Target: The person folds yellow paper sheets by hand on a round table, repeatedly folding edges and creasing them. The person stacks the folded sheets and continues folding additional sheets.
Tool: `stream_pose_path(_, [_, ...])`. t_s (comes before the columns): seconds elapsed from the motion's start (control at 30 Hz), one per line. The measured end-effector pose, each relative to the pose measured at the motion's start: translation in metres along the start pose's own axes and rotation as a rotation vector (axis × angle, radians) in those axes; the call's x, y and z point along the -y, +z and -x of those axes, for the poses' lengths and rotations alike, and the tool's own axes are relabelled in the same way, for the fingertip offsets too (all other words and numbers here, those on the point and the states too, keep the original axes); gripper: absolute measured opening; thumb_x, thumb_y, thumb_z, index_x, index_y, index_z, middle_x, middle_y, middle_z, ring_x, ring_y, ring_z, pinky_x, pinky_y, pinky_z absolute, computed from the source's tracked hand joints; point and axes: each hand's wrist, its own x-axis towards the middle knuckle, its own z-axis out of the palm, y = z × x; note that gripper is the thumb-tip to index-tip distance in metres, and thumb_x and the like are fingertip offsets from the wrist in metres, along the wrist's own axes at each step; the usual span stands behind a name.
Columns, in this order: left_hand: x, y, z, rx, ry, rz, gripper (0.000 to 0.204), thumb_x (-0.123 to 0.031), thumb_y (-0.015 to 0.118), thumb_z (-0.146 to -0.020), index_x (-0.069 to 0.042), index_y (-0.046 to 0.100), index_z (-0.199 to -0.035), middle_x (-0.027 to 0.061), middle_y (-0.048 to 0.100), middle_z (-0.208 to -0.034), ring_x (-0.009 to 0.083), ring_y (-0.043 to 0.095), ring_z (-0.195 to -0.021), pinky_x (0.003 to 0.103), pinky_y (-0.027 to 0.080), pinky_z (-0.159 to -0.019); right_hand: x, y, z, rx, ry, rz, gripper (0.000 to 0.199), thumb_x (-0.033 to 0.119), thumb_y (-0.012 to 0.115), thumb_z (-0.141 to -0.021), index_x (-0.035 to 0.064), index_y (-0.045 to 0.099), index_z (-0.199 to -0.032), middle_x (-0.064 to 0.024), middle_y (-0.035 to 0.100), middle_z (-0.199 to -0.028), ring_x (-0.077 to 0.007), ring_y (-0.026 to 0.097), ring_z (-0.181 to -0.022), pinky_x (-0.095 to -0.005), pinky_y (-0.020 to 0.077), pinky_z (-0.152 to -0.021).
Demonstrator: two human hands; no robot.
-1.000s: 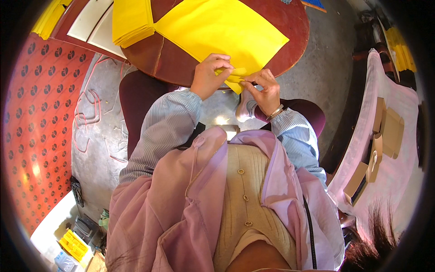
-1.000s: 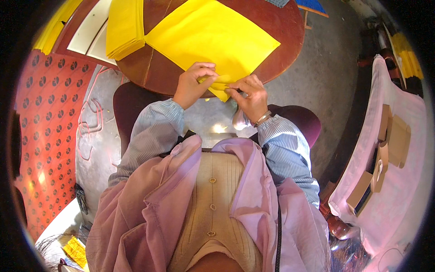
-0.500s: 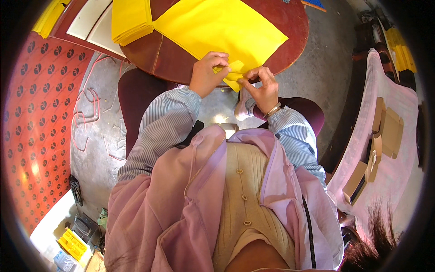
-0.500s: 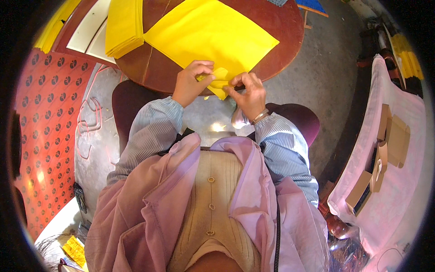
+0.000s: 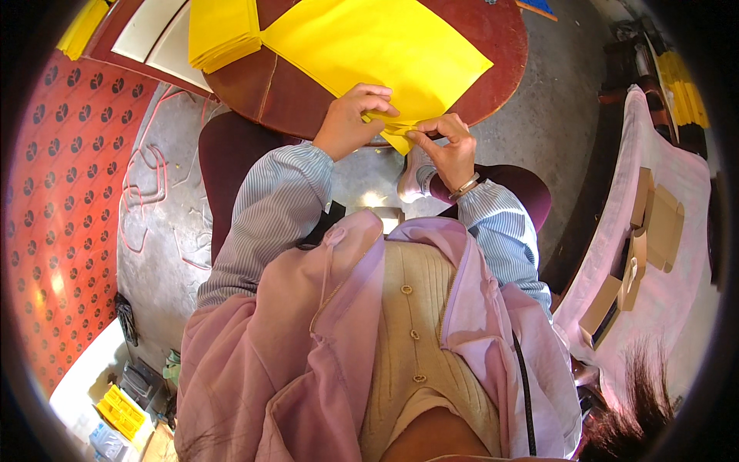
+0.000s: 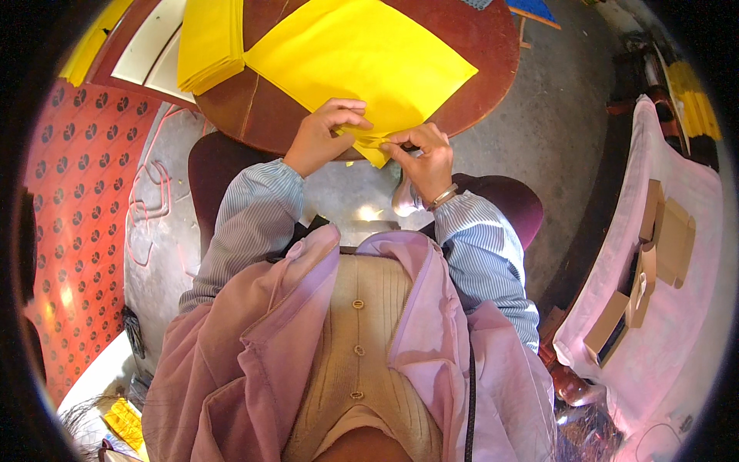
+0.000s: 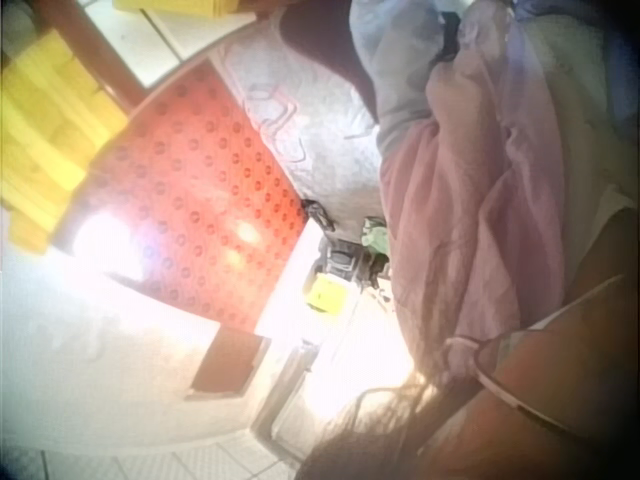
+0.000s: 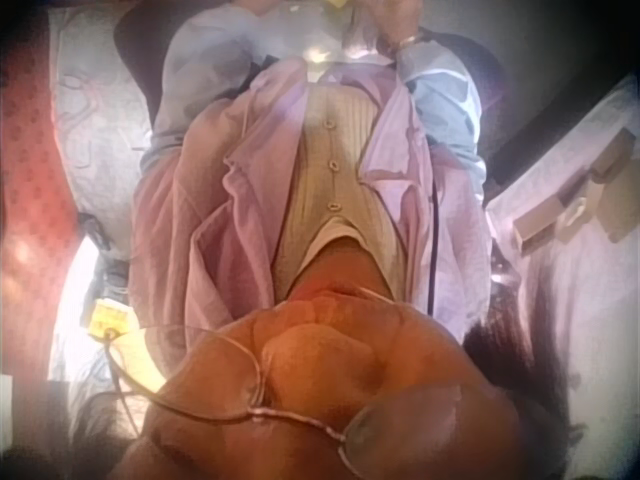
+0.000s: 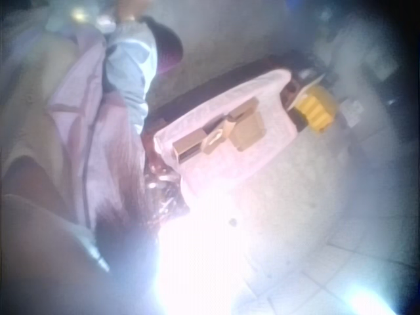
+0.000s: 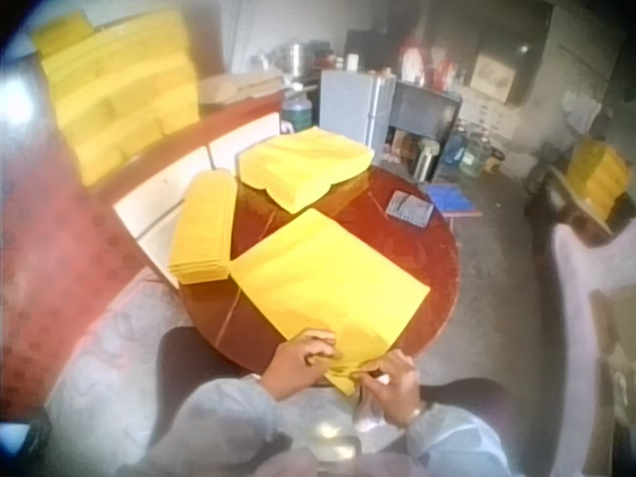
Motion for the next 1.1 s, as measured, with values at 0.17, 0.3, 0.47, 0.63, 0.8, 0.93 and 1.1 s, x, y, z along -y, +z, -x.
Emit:
stream_pose_path(0.17, [-0.002,0.002,0.002,0.022,0.008,0.007,0.017,-0.001,0.080,-0.084,-0.003,0.076,-0.100,0.0115,0.064,-0.139,0.0232,0.071,-0.117,0.032,0.057,-0.099,0.003,0.000,-0.001,-0.007,-0.002,0.009,0.017,0.008,0.091,-0.079,0.0036,0.077,-0.089,-0.0045,0.071,-0.079,-0.0185,0.064,-0.075,-0.0332,0.0509,-0.074])
stream_pose_path(0.3, [-0.003,0.013,0.002,-0.085,0.009,-0.047,0.016,-0.004,0.083,-0.085,0.000,0.076,-0.098,0.0124,0.069,-0.132,0.0230,0.072,-0.114,0.031,0.058,-0.098,0.003,0.002,0.000,-0.037,0.000,0.007,0.018,0.006,0.091,-0.079,0.0039,0.075,-0.088,-0.0046,0.070,-0.080,-0.0185,0.064,-0.075,-0.0328,0.0518,-0.071])
stream_pose_path(0.47, [-0.004,0.015,-0.001,-0.168,-0.046,-0.021,0.016,-0.006,0.082,-0.087,0.001,0.076,-0.100,0.0133,0.074,-0.125,0.0228,0.073,-0.110,0.031,0.058,-0.097,0.001,0.002,0.003,-0.070,-0.023,0.022,0.019,0.012,0.092,-0.076,0.0067,0.077,-0.086,-0.0059,0.073,-0.084,-0.0235,0.067,-0.078,-0.0388,0.0513,-0.078])
stream_pose_path(0.63, [-0.008,0.012,-0.002,-0.152,-0.087,-0.014,0.015,-0.009,0.080,-0.090,0.002,0.076,-0.100,0.0140,0.074,-0.126,0.0231,0.074,-0.110,0.031,0.057,-0.099,-0.001,-0.001,0.002,-0.039,-0.087,0.063,0.016,0.015,0.091,-0.078,0.0080,0.081,-0.089,-0.0054,0.075,-0.083,-0.0234,0.067,-0.082,-0.0395,0.0498,-0.079])
stream_pose_path(0.8, [-0.005,0.008,-0.002,-0.099,-0.068,-0.028,0.015,-0.010,0.080,-0.090,0.000,0.077,-0.101,0.0129,0.073,-0.127,0.0234,0.073,-0.112,0.032,0.057,-0.100,0.002,-0.002,0.000,-0.002,-0.006,0.033,0.016,0.011,0.091,-0.080,0.0041,0.080,-0.091,-0.0057,0.073,-0.082,-0.0214,0.065,-0.080,-0.0361,0.0506,-0.078])
stream_pose_path(0.93, [-0.003,0.002,0.000,-0.031,0.016,-0.009,0.016,-0.009,0.081,-0.088,-0.003,0.077,-0.102,0.0116,0.071,-0.128,0.0243,0.072,-0.113,0.032,0.057,-0.100,0.003,-0.002,-0.001,0.000,0.018,0.040,0.017,0.012,0.091,-0.081,0.0038,0.079,-0.090,-0.0054,0.073,-0.080,-0.0206,0.065,-0.078,-0.0352,0.0503,-0.076])
stream_pose_path(1.1, [-0.005,0.013,0.002,-0.093,0.031,-0.080,0.018,-0.008,0.083,-0.085,-0.002,0.077,-0.102,0.0124,0.071,-0.128,0.0242,0.072,-0.112,0.032,0.057,-0.099,0.001,0.000,0.000,-0.005,0.010,0.032,0.021,0.009,0.092,-0.079,0.0041,0.078,-0.093,-0.0051,0.073,-0.083,-0.0201,0.066,-0.079,-0.0339,0.0523,-0.076])
